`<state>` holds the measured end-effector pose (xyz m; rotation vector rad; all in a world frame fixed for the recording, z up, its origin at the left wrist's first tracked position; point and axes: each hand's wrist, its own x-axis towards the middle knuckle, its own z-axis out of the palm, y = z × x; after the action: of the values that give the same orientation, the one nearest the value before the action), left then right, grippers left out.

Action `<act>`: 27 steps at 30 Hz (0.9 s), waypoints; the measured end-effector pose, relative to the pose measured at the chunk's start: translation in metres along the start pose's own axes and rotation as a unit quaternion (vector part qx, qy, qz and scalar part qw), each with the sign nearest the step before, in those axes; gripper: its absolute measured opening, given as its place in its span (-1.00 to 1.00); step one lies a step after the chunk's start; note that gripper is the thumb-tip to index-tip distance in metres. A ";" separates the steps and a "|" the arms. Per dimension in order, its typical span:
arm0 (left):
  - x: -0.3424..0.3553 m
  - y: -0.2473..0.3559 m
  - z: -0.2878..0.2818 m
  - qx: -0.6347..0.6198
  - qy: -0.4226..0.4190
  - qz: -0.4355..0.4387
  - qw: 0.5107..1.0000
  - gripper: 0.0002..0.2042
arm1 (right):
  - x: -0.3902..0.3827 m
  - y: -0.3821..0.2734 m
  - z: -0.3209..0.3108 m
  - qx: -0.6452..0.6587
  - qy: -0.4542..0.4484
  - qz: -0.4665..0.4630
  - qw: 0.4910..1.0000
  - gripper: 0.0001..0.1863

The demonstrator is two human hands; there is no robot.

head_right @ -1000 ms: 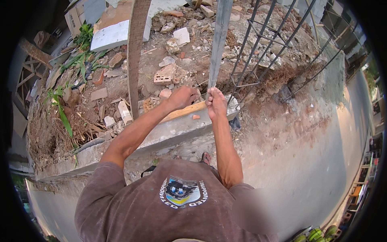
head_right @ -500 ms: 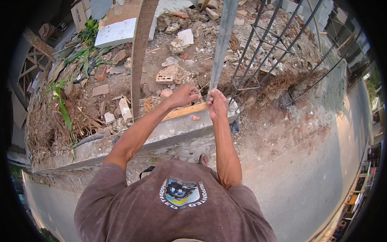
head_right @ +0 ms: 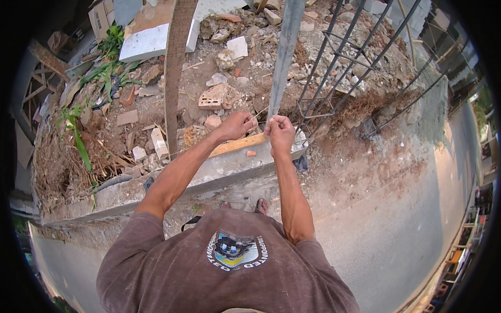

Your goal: The person measures a vertical metal rebar column using a tape measure and then ties a thin wire around the rebar. The person wraps the wire around the rebar multiple times and twists it to secure it.

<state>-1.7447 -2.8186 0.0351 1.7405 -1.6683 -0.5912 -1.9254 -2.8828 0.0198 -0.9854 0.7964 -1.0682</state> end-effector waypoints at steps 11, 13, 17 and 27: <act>0.014 -0.003 0.015 -0.007 0.033 0.016 0.999 -0.69 | -0.010 0.007 0.001 -0.211 0.004 -0.212 0.954 -0.95; 0.017 -0.003 0.019 -0.007 0.038 0.011 0.999 -0.69 | -0.009 0.005 -0.004 -0.291 -0.015 -0.307 0.906 -0.93; 0.019 0.000 0.022 -0.024 0.043 0.010 0.999 -0.70 | -0.011 0.006 -0.009 -0.310 -0.043 -0.320 0.894 -0.90; 0.011 0.008 0.019 -0.088 0.023 -0.045 0.995 -0.74 | -0.019 0.013 -0.016 -0.239 -0.023 -0.245 0.939 -0.92</act>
<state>-1.7628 -2.8318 0.0289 1.6948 -1.4671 -0.7111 -1.9411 -2.8670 0.0033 -1.6797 0.8090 -1.2941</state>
